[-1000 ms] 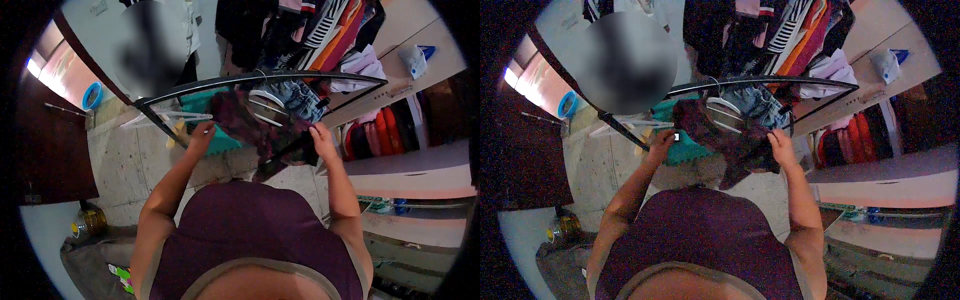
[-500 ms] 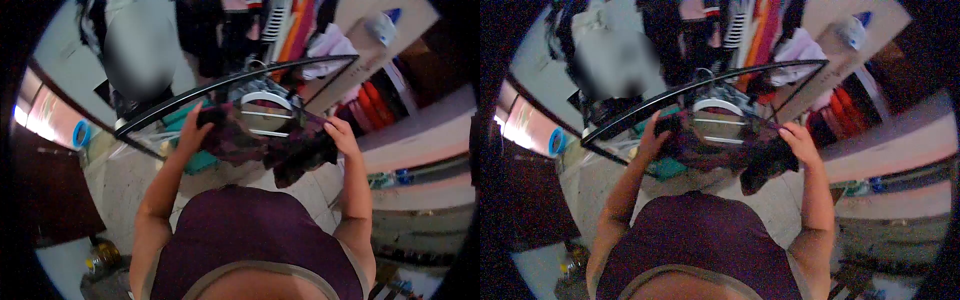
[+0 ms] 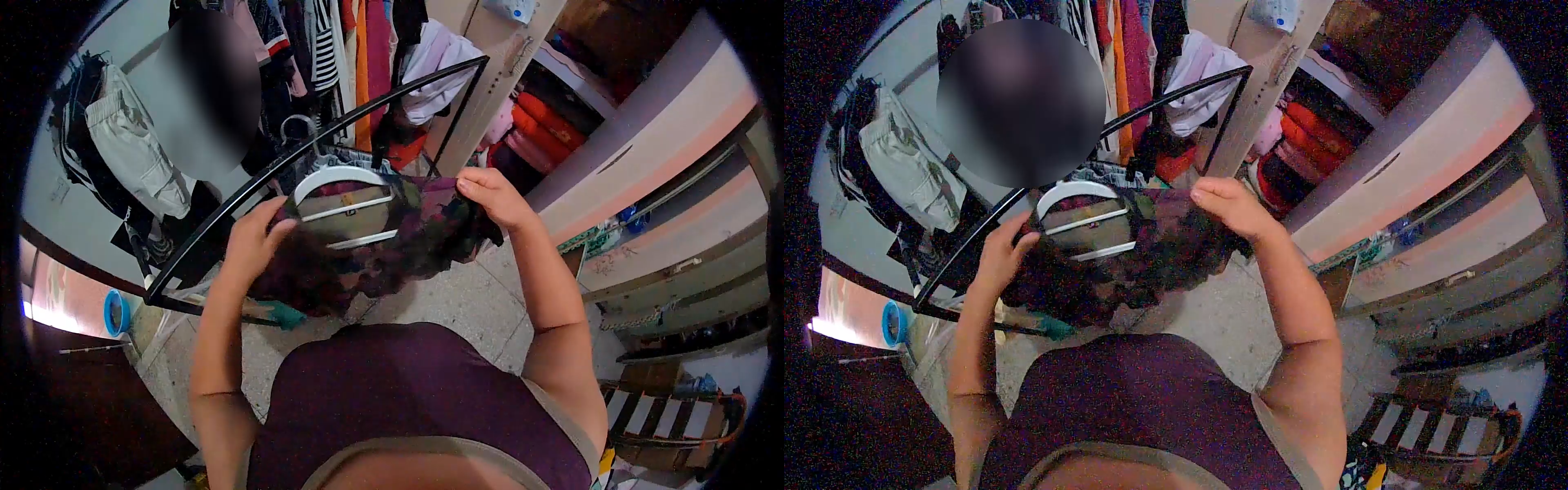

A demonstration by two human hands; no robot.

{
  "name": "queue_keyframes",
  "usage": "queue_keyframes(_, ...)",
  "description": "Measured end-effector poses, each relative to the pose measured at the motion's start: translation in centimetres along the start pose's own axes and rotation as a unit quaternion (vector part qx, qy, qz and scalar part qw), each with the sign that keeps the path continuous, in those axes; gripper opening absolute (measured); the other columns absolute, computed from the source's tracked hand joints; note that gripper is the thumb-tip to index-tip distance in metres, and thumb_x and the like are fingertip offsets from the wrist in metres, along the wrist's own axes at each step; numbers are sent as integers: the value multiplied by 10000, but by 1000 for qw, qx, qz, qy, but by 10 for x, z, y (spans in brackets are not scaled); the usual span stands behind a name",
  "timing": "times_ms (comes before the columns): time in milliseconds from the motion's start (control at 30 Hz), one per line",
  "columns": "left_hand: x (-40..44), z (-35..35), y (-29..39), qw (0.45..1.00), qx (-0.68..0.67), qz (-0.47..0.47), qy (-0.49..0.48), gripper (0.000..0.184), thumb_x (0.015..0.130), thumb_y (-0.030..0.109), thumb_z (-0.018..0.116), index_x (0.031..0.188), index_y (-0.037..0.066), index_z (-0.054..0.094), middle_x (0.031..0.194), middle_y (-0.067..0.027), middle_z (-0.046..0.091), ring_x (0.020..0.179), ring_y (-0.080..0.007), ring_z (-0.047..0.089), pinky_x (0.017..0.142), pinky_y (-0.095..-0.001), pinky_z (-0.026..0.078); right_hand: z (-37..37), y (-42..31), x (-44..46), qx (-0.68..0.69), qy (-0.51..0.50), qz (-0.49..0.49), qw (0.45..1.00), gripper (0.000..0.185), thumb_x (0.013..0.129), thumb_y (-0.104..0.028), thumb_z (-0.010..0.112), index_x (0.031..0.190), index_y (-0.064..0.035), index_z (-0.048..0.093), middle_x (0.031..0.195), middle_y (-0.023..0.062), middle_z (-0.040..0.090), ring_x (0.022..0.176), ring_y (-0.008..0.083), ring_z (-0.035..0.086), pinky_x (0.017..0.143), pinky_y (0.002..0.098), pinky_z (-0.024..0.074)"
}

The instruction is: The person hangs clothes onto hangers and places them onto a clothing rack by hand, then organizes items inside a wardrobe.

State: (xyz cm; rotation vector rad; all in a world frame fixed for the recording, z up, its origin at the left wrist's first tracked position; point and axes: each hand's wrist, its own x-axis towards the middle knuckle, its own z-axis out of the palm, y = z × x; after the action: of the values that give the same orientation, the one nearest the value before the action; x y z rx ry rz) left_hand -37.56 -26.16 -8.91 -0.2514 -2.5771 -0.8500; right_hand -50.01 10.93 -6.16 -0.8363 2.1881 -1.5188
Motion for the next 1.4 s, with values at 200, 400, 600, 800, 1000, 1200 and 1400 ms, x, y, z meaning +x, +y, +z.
queue_keyframes(200,21,-12,18,996,-63,-62,4,230,791,183,616,795,-17,502,663,-169,480,592,-237,474,576,-320,400,-24,-1,-4,139,69,-19,988,304,884,-292,521,971,-7,575,850,-12,562,798,88,502,751,233,404)
queue_keyframes(400,25,-36,23,995,-36,-71,66,252,809,200,581,743,-21,479,591,-96,434,566,-140,421,531,-291,370,-31,10,-14,-7,7,-5,1000,310,857,-221,550,1080,-6,556,973,11,581,896,113,501,825,280,405)
queue_keyframes(600,22,-39,24,998,-16,-48,48,250,819,202,579,754,-18,479,617,-88,457,584,-148,429,552,-295,371,-54,25,-8,31,110,-56,992,214,796,-87,509,974,2,589,854,6,584,816,109,520,768,249,408)
queue_keyframes(800,20,-39,44,999,0,-12,39,257,813,204,586,771,-33,495,655,-194,488,558,-297,453,550,-330,392,-59,9,-2,132,134,-62,980,153,832,-101,486,905,-9,585,842,-16,571,777,91,505,722,231,402)
queue_keyframes(1000,40,-48,50,999,-21,-3,41,286,838,256,551,850,-27,514,701,-177,503,643,-279,484,621,-331,404,-55,-14,19,-38,153,-112,981,283,881,-153,435,1074,4,570,995,52,596,924,137,521,856,256,383)
queue_keyframes(1200,71,-68,48,999,33,3,33,298,868,282,521,903,-13,544,727,-155,546,667,-207,516,651,-312,417,-64,-48,47,-65,185,-230,953,341,831,-83,380,1109,12,553,1074,98,589,1012,187,533,912,279,372)
queue_keyframes(1400,87,-78,50,990,22,79,116,299,881,289,506,879,-8,538,686,-150,517,621,-245,481,615,-313,415,-64,-79,53,-165,220,-266,924,354,802,-67,400,1111,5,556,1079,125,600,1018,191,542,906,273,376)
